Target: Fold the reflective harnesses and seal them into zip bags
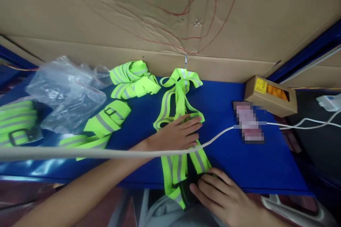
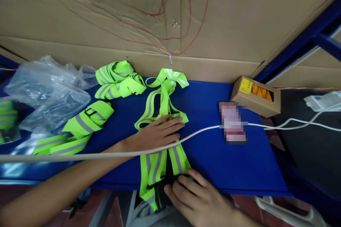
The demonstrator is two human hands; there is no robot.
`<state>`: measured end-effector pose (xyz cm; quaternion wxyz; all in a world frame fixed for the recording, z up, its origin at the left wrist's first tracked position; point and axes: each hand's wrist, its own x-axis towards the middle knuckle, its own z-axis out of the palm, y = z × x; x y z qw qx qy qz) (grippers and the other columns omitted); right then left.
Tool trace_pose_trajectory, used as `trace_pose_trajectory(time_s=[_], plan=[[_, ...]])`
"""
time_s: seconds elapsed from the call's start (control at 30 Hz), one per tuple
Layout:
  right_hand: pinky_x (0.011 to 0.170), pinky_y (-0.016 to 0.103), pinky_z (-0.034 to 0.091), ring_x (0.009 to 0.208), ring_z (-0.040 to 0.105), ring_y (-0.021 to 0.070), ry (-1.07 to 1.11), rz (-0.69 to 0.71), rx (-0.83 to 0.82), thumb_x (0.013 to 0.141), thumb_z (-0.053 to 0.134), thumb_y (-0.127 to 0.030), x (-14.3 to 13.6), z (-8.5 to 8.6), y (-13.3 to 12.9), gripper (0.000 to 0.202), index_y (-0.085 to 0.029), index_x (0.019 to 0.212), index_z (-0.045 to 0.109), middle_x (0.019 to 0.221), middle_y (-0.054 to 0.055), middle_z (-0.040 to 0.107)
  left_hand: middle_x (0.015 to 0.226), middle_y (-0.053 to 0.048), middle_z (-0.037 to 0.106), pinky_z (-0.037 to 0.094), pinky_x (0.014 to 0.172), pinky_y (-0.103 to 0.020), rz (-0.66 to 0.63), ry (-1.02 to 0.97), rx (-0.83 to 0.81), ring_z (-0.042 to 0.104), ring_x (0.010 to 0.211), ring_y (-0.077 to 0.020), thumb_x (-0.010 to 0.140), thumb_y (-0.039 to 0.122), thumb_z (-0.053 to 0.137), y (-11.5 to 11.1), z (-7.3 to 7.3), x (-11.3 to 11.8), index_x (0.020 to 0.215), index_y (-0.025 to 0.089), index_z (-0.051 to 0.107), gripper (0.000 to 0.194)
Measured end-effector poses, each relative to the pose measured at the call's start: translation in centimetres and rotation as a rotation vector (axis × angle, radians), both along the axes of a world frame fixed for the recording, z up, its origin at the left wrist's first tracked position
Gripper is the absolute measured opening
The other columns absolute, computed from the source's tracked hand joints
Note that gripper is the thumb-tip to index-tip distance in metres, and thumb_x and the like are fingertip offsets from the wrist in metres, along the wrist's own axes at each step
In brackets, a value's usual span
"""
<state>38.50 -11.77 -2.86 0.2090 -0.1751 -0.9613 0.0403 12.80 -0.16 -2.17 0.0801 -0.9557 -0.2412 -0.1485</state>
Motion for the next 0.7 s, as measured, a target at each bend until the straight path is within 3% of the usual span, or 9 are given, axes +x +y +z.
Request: trace_pose_trajectory(time_s=[0.2, 0.33, 0.43, 0.57, 0.7], plan=[[0.116, 0.045, 0.040, 0.116, 0.061, 0.0214, -0.020, -0.009, -0.062, 0.105, 0.036, -0.012, -0.1, -0.1, 0.1, 0.041, -0.009, 0.139, 0.060, 0.117, 0.007, 0.073, 0.108, -0.007, 0.069, 0.042, 0.104, -0.041, -0.013, -0.036, -0.005, 0.060, 0.124, -0.0251, 0.100, 0.049, 0.050, 1.9, -0.1, -0.4, 0.089, 0.020, 0.063, 0.033], [0.113, 0.044, 0.044, 0.114, 0.062, 0.0217, -0.026, -0.007, -0.110, 0.106, 0.034, -0.011, -0.3, 0.0, 0.2, 0.043, -0.009, 0.140, 0.059, 0.115, 0.009, 0.073, 0.102, -0.007, 0.067, 0.042, 0.098, -0.041, 0.007, -0.028, -0.017, 0.062, 0.111, -0.0239, 0.101, 0.044, 0.049, 2.2, 0.0, -0.3, 0.090, 0.020, 0.062, 0.030], [0.108, 0.042, 0.047, 0.110, 0.064, 0.0216, -0.019, -0.035, -0.182, 0.104, 0.036, -0.011, -0.7, 1.1, 0.8, 0.041, -0.012, 0.138, 0.061, 0.113, 0.010, 0.072, 0.104, -0.008, 0.066, 0.041, 0.097, -0.041, 0.025, -0.021, -0.017, 0.061, 0.108, -0.0236, 0.102, 0.039, 0.047, 2.0, 0.0, 0.0, 0.098, 0.018, 0.063, 0.026], [0.095, 0.034, 0.055, 0.100, 0.067, 0.0196, -0.059, -0.018, -0.425, 0.101, 0.057, -0.024, -1.4, 3.4, 2.6, 0.031, -0.017, 0.131, 0.063, 0.108, 0.008, 0.071, 0.106, -0.008, 0.066, 0.041, 0.097, -0.040, 0.012, -0.008, -0.024, 0.060, 0.109, -0.0238, 0.102, 0.041, 0.047, 1.7, 0.1, 0.3, 0.099, 0.017, 0.063, 0.028], [0.093, 0.025, 0.054, 0.106, 0.068, 0.0160, -0.042, -0.072, -0.750, 0.102, 0.055, -0.022, -1.9, 4.8, 4.7, 0.024, -0.023, 0.125, 0.061, 0.113, 0.005, 0.071, 0.107, -0.009, 0.066, 0.041, 0.096, -0.041, 0.004, 0.007, -0.037, 0.059, 0.110, -0.0247, 0.103, 0.039, 0.046, 1.2, 0.2, 0.5, 0.100, 0.017, 0.062, 0.028]])
